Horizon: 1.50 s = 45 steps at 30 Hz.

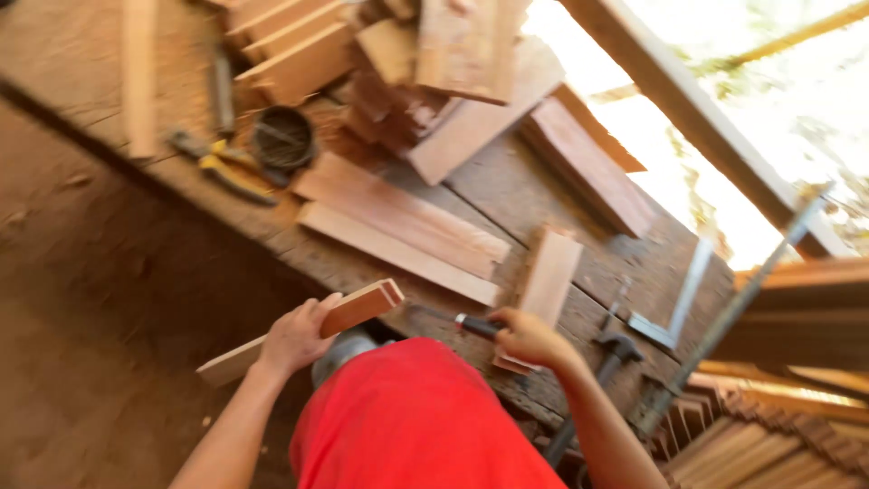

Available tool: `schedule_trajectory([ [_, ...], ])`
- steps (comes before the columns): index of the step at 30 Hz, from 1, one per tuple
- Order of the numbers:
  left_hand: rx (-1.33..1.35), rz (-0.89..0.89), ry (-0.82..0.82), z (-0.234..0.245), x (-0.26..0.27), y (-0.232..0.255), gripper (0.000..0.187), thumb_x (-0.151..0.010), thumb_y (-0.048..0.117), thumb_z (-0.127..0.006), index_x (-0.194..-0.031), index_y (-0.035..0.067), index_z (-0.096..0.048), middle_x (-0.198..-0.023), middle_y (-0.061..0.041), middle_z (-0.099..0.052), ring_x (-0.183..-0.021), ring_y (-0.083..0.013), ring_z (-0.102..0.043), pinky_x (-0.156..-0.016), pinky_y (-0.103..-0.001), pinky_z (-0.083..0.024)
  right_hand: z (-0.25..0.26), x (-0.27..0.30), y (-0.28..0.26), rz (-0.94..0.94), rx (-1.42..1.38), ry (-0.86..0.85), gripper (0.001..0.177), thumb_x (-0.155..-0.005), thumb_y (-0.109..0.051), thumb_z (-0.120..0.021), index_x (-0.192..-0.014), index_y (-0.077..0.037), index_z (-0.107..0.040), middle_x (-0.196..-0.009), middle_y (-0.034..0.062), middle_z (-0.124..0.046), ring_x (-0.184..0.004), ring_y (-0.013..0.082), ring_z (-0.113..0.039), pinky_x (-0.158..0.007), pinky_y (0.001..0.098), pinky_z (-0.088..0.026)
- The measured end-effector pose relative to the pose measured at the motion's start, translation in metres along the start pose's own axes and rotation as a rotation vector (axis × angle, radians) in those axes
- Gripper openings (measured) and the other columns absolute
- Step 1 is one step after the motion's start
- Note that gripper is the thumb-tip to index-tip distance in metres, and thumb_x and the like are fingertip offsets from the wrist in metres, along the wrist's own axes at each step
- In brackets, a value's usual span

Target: The person sits at a woodworking bench and measures wooden slats with a try square, marks cut lines on them with a marking knife, and hammers with a claw hammer. They arrange and stack the boards on the bench while working through them one at a time.

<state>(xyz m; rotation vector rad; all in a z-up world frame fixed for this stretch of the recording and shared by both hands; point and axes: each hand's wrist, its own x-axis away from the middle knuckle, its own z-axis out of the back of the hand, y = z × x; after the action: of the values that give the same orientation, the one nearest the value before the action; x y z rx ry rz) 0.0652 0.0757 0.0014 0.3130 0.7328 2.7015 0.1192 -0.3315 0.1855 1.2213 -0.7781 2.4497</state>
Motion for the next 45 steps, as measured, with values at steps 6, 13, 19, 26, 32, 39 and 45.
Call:
schedule_trajectory([
  [6, -0.070, -0.236, 0.178, -0.017, -0.039, 0.028, 0.076, -0.070, 0.053, -0.074, -0.139, 0.033, -0.053, -0.084, 0.000, -0.052, -0.072, -0.0218, -0.066, -0.063, -0.036, -0.058, -0.052, 0.021, 0.076, -0.046, 0.230, 0.014, 0.054, -0.081, -0.051, -0.075, -0.127, -0.024, -0.063, -0.111, 0.0162, -0.074, -0.110, 0.0379, -0.070, -0.093, 0.0496, -0.055],
  [13, 0.016, -0.231, -0.352, -0.018, -0.066, 0.082, 0.078, -0.074, 0.045, -0.073, -0.141, 0.025, -0.038, -0.118, -0.008, -0.049, -0.081, -0.0428, -0.072, -0.071, -0.053, -0.062, -0.060, 0.003, 0.205, -0.095, -0.492, 0.940, 0.034, -0.096, -0.026, -0.073, -0.126, -0.010, -0.067, -0.112, 0.0203, -0.067, -0.110, 0.0357, -0.064, -0.095, 0.0485, -0.051],
  [19, -0.277, -0.444, -0.366, -0.055, -0.098, 0.125, 0.073, -0.077, 0.036, -0.076, -0.143, 0.027, -0.048, -0.115, -0.006, -0.056, -0.106, -0.0318, -0.065, -0.084, -0.046, -0.055, -0.053, -0.080, 0.292, -0.197, -0.132, 1.106, 0.043, -0.096, -0.032, -0.075, -0.135, -0.014, -0.067, -0.109, 0.0172, -0.065, -0.104, 0.0410, -0.066, -0.090, 0.0518, -0.054],
  [26, -0.327, -0.450, -0.320, -0.057, -0.115, 0.154, 0.068, -0.078, 0.034, -0.076, -0.141, 0.026, -0.052, -0.114, -0.005, -0.057, -0.104, -0.0292, -0.062, -0.081, -0.044, -0.051, -0.071, -0.064, 0.190, 0.028, 0.158, 1.156, 0.086, -0.082, -0.049, -0.082, -0.150, -0.005, -0.050, -0.121, 0.0207, -0.057, -0.110, 0.0446, -0.062, -0.092, 0.0535, -0.053],
  [32, -0.281, -0.459, -0.334, -0.071, -0.121, 0.171, 0.067, -0.077, 0.029, -0.075, -0.141, 0.027, -0.053, -0.116, -0.005, -0.057, -0.106, -0.0294, -0.061, -0.082, -0.044, -0.051, -0.093, -0.060, 0.163, -0.193, -0.159, 0.886, 0.121, -0.075, -0.060, -0.083, -0.160, 0.001, -0.023, -0.141, 0.0369, -0.048, -0.134, 0.0535, -0.047, -0.113, 0.0590, -0.037],
  [39, -0.241, -0.484, -0.389, -0.079, -0.125, 0.169, 0.068, -0.079, 0.027, -0.072, -0.143, 0.026, -0.051, -0.118, -0.005, -0.055, -0.111, -0.0282, -0.056, -0.087, -0.044, -0.049, -0.095, -0.065, 0.174, -0.147, -0.185, 0.900, 0.119, -0.075, -0.058, -0.084, -0.161, -0.001, -0.024, -0.141, 0.0363, -0.047, -0.133, 0.0523, -0.047, -0.114, 0.0564, -0.035],
  [45, -0.180, -0.480, -0.387, -0.093, -0.121, 0.170, 0.068, -0.081, 0.024, -0.072, -0.145, 0.021, -0.049, -0.119, -0.007, -0.055, -0.113, -0.0291, -0.053, -0.092, -0.045, -0.046, -0.100, -0.067, 0.179, -0.167, -0.193, 0.847, 0.113, -0.082, -0.057, -0.078, -0.163, -0.006, -0.018, -0.147, 0.0342, -0.041, -0.137, 0.0523, -0.043, -0.117, 0.0583, -0.030],
])
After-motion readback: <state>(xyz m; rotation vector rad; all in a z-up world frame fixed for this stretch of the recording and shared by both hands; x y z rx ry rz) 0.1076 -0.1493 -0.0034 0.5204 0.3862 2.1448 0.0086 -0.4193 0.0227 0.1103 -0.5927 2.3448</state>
